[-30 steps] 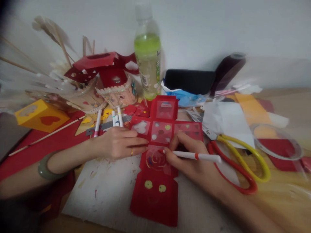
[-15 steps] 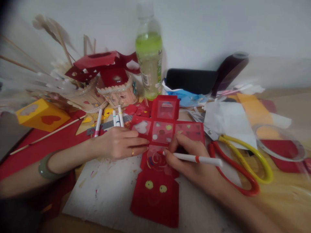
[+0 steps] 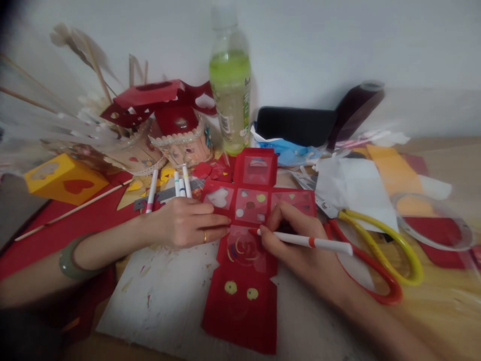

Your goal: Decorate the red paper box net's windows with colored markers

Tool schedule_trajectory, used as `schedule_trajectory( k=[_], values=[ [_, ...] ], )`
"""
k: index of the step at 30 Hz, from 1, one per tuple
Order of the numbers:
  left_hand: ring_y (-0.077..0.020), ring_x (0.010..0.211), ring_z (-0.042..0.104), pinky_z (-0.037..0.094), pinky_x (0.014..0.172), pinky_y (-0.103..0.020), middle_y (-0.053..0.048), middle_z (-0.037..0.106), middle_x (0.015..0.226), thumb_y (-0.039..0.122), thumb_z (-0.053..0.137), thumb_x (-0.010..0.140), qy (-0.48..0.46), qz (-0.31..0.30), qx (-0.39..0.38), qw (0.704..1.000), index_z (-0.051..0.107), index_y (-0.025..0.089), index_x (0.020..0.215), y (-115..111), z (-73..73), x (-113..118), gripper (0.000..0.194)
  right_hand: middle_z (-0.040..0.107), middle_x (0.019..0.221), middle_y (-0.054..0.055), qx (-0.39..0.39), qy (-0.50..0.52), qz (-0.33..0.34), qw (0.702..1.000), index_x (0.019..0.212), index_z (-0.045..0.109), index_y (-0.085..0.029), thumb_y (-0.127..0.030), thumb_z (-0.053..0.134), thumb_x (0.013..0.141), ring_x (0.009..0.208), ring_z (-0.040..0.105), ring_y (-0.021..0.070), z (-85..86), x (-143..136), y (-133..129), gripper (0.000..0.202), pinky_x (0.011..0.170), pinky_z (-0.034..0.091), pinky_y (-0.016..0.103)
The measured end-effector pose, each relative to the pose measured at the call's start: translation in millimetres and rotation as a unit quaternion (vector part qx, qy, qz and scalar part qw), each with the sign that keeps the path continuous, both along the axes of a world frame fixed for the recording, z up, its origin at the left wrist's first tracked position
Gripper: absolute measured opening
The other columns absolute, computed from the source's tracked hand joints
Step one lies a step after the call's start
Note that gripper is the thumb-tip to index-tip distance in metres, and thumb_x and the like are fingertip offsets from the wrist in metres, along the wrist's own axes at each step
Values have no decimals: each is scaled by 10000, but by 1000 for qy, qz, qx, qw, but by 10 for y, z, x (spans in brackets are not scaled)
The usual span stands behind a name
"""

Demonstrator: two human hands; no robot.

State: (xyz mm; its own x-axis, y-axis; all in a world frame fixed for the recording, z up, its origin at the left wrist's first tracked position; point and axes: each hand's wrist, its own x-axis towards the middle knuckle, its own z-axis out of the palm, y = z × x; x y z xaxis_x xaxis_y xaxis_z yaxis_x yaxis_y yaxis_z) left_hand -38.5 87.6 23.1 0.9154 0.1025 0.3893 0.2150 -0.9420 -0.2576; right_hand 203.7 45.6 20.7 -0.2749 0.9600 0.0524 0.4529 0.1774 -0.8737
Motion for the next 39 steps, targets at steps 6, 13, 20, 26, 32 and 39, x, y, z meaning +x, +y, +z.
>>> schedule_trajectory(
  k=[6,13,20,26,32,39],
  values=[
    [-115,702,600,412,449,-231,8,696,903,138,500,905,-2,-1,-7,1000,673,176,888,2,-3,-7,178,538,599,-32,-10,-10,21,1000,644,473,-215,-245,589,808,520,477,105,19,-38,0,203,442,367,213],
    [-113,708,603,420,460,-220,6,697,902,118,490,903,2,0,2,1000,671,175,887,-4,2,1,191,545,595,-33,-27,-18,34,999,650,488,-209,-259,586,817,511,503,102,15,-46,0,201,449,378,212],
    [-113,709,605,420,456,-214,3,695,887,106,492,895,-1,-1,1,1000,673,174,881,-9,4,0,193,523,577,-38,-25,-27,34,999,632,473,-209,-229,577,811,498,484,99,34,-31,-13,207,439,368,209],
    [-100,696,596,403,446,-208,5,694,892,119,484,904,8,3,17,1000,669,185,864,-5,18,2,201,536,589,-29,-19,-16,31,999,637,467,-216,-242,579,810,514,490,112,24,-33,7,208,446,385,219],
    [-107,701,603,407,452,-216,4,693,884,113,490,899,7,2,15,1000,668,179,852,-6,17,3,196,523,574,-38,-33,-17,28,999,634,460,-220,-239,578,809,494,474,104,20,-25,-5,212,428,366,215],
    [-115,699,609,411,444,-220,1,698,887,110,482,902,1,-2,5,1000,677,172,865,-6,15,3,208,525,576,-38,-28,-19,28,999,631,464,-221,-248,587,802,499,486,109,7,-18,8,212,433,376,222]
  ],
)
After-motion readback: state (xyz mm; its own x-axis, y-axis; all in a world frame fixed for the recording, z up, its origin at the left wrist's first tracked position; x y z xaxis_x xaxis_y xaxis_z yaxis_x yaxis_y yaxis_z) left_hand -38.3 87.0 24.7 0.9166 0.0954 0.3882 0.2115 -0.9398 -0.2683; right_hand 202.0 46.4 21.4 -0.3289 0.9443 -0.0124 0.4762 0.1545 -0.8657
